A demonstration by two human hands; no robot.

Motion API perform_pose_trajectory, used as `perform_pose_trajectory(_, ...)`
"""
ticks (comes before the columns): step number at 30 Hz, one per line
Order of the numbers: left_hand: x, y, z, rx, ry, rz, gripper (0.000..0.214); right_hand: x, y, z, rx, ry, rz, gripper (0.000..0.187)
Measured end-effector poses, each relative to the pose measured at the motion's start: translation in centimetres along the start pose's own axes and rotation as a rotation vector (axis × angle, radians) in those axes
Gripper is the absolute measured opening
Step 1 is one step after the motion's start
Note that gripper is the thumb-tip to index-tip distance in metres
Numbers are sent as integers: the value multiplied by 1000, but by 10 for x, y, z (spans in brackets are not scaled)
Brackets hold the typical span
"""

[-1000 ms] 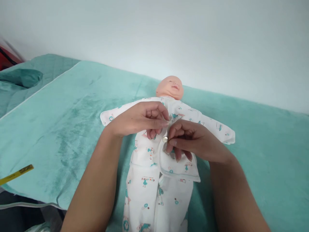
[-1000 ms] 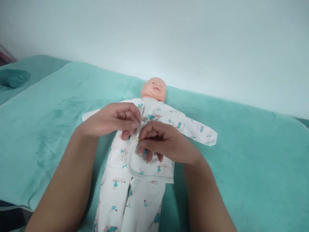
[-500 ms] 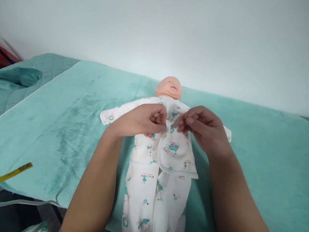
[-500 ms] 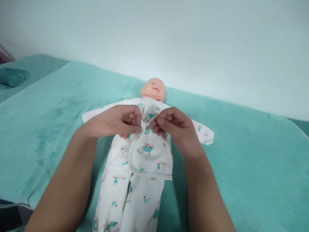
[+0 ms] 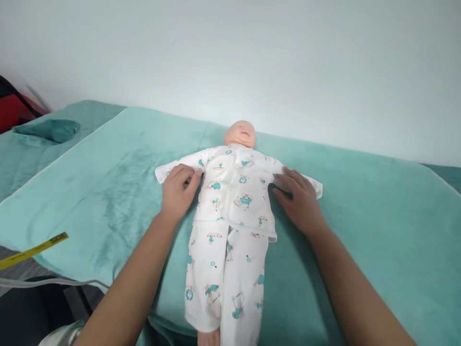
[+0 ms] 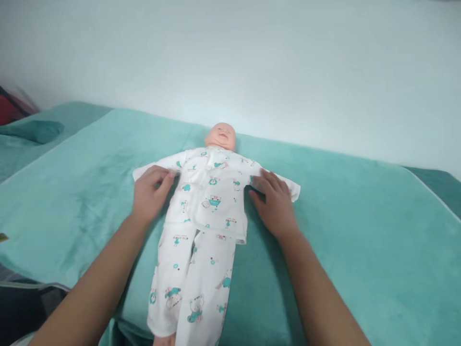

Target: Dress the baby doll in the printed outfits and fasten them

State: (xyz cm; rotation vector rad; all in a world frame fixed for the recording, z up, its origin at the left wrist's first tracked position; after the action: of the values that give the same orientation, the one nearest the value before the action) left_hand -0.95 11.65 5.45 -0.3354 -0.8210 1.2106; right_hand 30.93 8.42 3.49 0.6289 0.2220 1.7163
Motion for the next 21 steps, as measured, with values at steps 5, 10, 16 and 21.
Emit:
perform_pose_trajectory(5,-30,49,31,458,-50,74,36,-30,-80,37,-156,-21,-284,51)
perform_pose_trajectory(10,-25,76,33,565,67,323,49,-42,-101,44,-33,-12,-514,52)
perform_pose_trajectory(16,-3,80,32,650,126,317,48,-16,-94,44,33,-8,-459,26)
perform_pose_trajectory(21,16,98,42,608,70,283,47,5,-101,69,171,-73,-349,15)
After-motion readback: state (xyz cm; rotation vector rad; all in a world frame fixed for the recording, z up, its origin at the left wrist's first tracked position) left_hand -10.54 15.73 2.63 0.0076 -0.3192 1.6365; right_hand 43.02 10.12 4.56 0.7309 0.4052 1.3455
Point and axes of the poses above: each hand's wrist, its own x-axis towards the middle knuckle, its own z-axis out of the back of the hand, y = z × x, the point moved 7 cm from there along x, towards the middle knuckle, and after that the axes turned 10 degrees about y, right-handed, at the moved point
